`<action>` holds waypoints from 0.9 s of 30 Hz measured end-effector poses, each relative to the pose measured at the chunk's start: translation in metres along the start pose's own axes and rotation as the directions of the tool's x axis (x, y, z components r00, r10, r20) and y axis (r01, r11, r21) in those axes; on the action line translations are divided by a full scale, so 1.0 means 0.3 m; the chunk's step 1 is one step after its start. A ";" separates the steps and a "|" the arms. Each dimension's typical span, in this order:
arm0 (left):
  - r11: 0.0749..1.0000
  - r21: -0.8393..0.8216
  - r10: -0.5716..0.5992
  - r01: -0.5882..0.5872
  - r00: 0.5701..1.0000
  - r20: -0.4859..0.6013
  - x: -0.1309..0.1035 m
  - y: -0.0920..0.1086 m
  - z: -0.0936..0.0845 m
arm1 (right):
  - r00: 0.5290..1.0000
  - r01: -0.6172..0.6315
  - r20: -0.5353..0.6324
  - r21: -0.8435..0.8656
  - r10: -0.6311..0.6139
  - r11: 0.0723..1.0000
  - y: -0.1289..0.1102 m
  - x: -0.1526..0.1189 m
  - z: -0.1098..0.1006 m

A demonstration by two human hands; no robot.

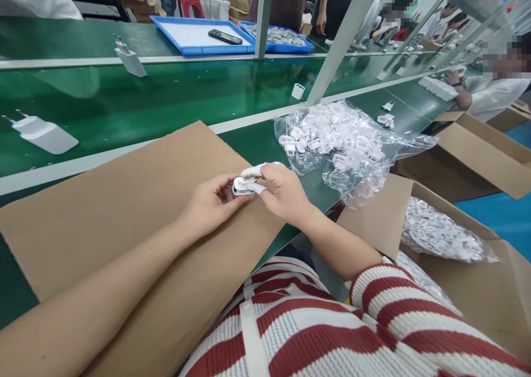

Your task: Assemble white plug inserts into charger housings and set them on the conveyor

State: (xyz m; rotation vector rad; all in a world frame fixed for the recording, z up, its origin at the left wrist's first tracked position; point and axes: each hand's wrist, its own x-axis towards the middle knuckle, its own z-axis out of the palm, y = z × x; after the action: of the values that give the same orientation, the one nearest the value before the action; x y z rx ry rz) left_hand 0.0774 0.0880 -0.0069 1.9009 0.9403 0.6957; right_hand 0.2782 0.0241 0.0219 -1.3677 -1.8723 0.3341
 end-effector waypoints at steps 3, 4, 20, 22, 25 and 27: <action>1.000 -0.013 0.012 -0.012 1.000 0.003 -0.001 -0.006 -0.001 | 0.997 0.007 0.077 -0.102 0.001 0.995 -0.006 0.010 0.009; 1.000 -0.015 0.016 -0.016 1.000 0.006 -0.002 -0.007 -0.001 | 0.996 0.020 0.092 -0.124 -0.009 0.992 -0.006 0.012 0.009; 0.999 0.024 0.023 -0.024 0.999 0.022 0.005 -0.009 -0.004 | 0.989 0.101 0.139 -0.328 -0.058 0.939 -0.009 0.013 0.015; 0.998 0.039 0.055 -0.056 0.998 0.029 0.004 -0.009 -0.005 | 0.988 0.098 0.147 -0.356 -0.047 0.929 -0.020 0.015 0.017; 0.976 0.145 0.160 -0.163 0.987 0.036 0.002 -0.009 -0.009 | 0.987 0.102 0.151 -0.388 -0.046 0.916 -0.038 0.013 0.020; 0.928 0.293 0.229 -0.231 0.973 0.041 0.001 -0.011 -0.012 | 0.987 0.106 0.151 -0.395 -0.049 0.912 -0.046 0.008 0.024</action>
State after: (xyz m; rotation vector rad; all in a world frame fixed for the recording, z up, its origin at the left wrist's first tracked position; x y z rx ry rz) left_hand 0.0738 0.0908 -0.0081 2.3056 0.8626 0.7154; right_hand 0.2632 0.0227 0.0265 -1.5636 -2.1907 -0.0039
